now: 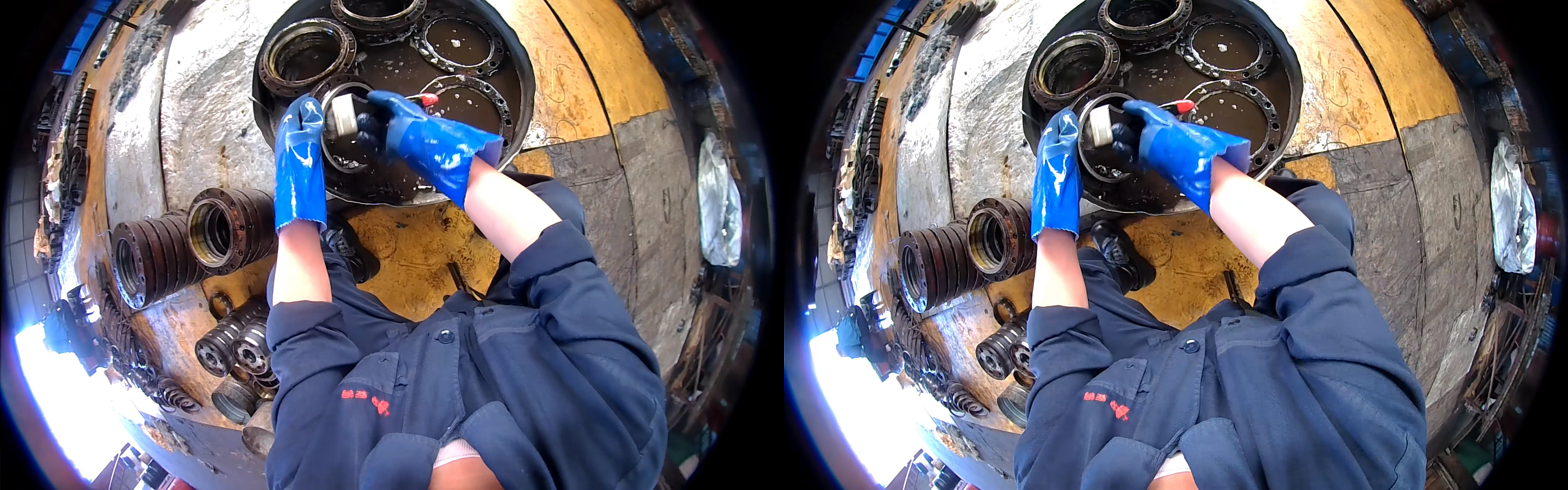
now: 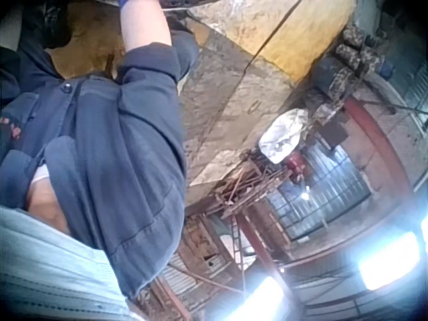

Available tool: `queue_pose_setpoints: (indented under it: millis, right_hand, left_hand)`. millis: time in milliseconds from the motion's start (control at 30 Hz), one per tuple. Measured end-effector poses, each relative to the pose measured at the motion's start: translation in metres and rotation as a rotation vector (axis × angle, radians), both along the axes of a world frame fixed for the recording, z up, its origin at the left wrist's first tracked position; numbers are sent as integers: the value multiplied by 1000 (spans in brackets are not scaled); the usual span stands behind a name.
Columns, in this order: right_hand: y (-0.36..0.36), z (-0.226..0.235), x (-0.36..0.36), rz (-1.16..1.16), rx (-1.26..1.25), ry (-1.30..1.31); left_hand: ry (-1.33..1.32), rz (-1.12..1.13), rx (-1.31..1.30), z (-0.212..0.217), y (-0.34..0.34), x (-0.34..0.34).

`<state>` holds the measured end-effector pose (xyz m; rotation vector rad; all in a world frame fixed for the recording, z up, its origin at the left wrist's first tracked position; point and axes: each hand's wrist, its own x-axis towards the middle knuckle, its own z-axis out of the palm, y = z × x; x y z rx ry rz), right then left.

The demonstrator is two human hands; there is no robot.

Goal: The person scrubs several circular metal parts with a red-handled wire brush while wearing blue gloves. They repeatedly dip the parts into a dark liquid in a large metal basin, scrub both sides, and place them into a stack on the floor.

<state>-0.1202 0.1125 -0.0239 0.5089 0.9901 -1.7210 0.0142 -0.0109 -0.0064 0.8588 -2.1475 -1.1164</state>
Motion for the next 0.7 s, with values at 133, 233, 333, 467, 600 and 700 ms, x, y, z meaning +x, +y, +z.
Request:
queue_pose_setpoints:
  millis: [133,233,333,467,600,700]
  right_hand:
    - [29,25,12,411,-212,462]
    - [30,47,-4,928,158,1091]
    - [8,33,-4,1282,489,1569]
    - [-2,33,-9,1554,581,2062]
    - [7,-2,-14,1089,380,2672]
    - [10,20,-1,1086,63,2785]
  left_hand:
    - [1,24,-1,-2,-6,2]
    - [9,13,1,1,-4,-4]
    - [6,11,4,0,-5,-4]
    - [10,19,3,0,-6,-3]
    - [18,16,11,0,-5,-5]
    - [11,24,12,-1,-7,-1]
